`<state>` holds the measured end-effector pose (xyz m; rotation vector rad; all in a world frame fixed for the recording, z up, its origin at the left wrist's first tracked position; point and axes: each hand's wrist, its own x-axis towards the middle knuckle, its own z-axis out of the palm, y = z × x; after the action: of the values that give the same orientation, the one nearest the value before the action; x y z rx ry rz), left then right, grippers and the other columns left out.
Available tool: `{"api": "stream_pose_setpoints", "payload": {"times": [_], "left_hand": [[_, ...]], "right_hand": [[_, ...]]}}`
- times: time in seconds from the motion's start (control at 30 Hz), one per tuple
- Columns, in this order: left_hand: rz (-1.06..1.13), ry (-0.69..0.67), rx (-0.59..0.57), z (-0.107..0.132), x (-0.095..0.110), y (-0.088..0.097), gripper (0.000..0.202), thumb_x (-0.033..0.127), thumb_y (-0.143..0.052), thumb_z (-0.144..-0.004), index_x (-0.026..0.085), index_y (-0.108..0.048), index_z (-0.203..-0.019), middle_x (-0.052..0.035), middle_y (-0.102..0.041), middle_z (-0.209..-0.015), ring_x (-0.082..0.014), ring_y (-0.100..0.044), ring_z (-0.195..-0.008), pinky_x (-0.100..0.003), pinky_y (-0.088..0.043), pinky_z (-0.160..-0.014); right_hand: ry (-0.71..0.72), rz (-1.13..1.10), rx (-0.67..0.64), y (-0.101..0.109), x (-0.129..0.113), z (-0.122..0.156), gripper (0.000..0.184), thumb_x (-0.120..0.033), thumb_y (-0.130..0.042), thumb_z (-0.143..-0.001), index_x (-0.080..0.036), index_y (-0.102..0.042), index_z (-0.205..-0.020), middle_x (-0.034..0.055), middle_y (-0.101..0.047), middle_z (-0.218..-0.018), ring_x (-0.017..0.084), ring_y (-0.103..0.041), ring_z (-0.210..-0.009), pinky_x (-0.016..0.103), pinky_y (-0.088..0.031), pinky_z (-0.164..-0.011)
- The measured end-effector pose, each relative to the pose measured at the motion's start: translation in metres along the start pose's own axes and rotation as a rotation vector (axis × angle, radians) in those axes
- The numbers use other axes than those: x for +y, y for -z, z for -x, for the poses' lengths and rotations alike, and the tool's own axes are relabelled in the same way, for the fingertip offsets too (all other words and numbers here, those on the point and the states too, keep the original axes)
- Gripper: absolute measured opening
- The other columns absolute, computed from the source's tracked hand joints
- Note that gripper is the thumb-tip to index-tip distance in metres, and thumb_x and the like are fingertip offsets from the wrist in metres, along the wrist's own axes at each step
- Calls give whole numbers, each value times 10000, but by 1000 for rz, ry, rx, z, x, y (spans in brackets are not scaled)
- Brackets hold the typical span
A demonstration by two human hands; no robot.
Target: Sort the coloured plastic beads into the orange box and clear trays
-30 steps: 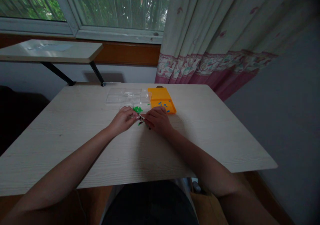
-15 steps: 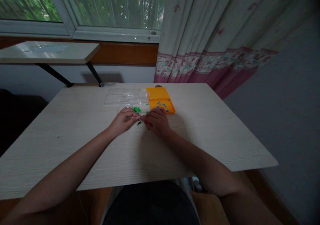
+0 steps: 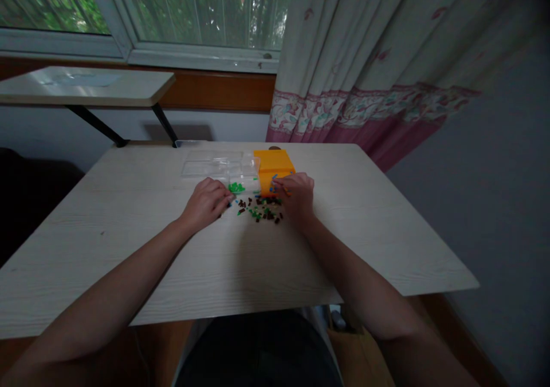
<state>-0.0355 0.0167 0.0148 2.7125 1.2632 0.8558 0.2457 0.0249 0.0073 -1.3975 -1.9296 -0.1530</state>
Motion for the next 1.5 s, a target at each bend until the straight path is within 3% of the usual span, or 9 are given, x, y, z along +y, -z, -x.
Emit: {"api": "stream_pose_setpoints", "payload": {"times": [0.43, 0.67, 0.83, 1.07, 1.33, 1.5], "left_hand": [[-52, 2, 13, 0, 0, 3, 309, 370, -463, -973, 180, -698, -908, -82, -654, -899, -220, -536, -883, -391, -406, -826], [-140, -82, -90, 1, 5, 13, 260, 385, -498, -939, 217, -694, -911, -73, -642, -940, -249, -519, -936, -413, -365, -804], [-202, -61, -150, 0, 9, 16, 293, 490, -589, -875, 226, -679, -965, -75, -617, -958, -277, -500, -957, -422, -347, -809], [-255, -62, -194, 0, 12, 13, 292, 494, -586, -884, 225, -653, -976, -74, -601, -947, -271, -493, -953, -412, -338, -809], [-215, -114, -204, 1, 12, 13, 242, 422, -535, -936, 219, -651, -998, -73, -613, -968, -258, -497, -970, -402, -340, -822], [-104, -165, -221, 1, 15, 8, 297, 488, -591, -905, 216, -648, -1009, -70, -625, -1024, -255, -502, -997, -388, -347, -831]], "right_hand": [[-75, 45, 68, -8, 12, 2, 333, -409, -462, -990, -240, -738, -912, 48, -686, -931, 228, -518, -936, 370, -301, -816], [-62, 31, 62, -9, 12, 2, 349, -421, -450, -993, -241, -732, -892, 47, -688, -904, 226, -529, -912, 367, -309, -813], [-51, 55, 33, -10, 12, 3, 372, -421, -433, -1000, -235, -730, -875, 46, -693, -894, 223, -531, -902, 362, -315, -807], [-52, 42, 20, -8, 10, 2, 340, -409, -479, -987, -220, -731, -860, 44, -696, -888, 213, -530, -901, 355, -314, -802], [-54, 32, 0, -6, 7, 2, 359, -414, -457, -996, -225, -738, -877, 45, -704, -903, 219, -544, -917, 364, -330, -823], [-59, 12, 18, -5, 7, 2, 376, -432, -457, -992, -228, -733, -838, 48, -703, -890, 227, -546, -897, 374, -338, -810]]}}
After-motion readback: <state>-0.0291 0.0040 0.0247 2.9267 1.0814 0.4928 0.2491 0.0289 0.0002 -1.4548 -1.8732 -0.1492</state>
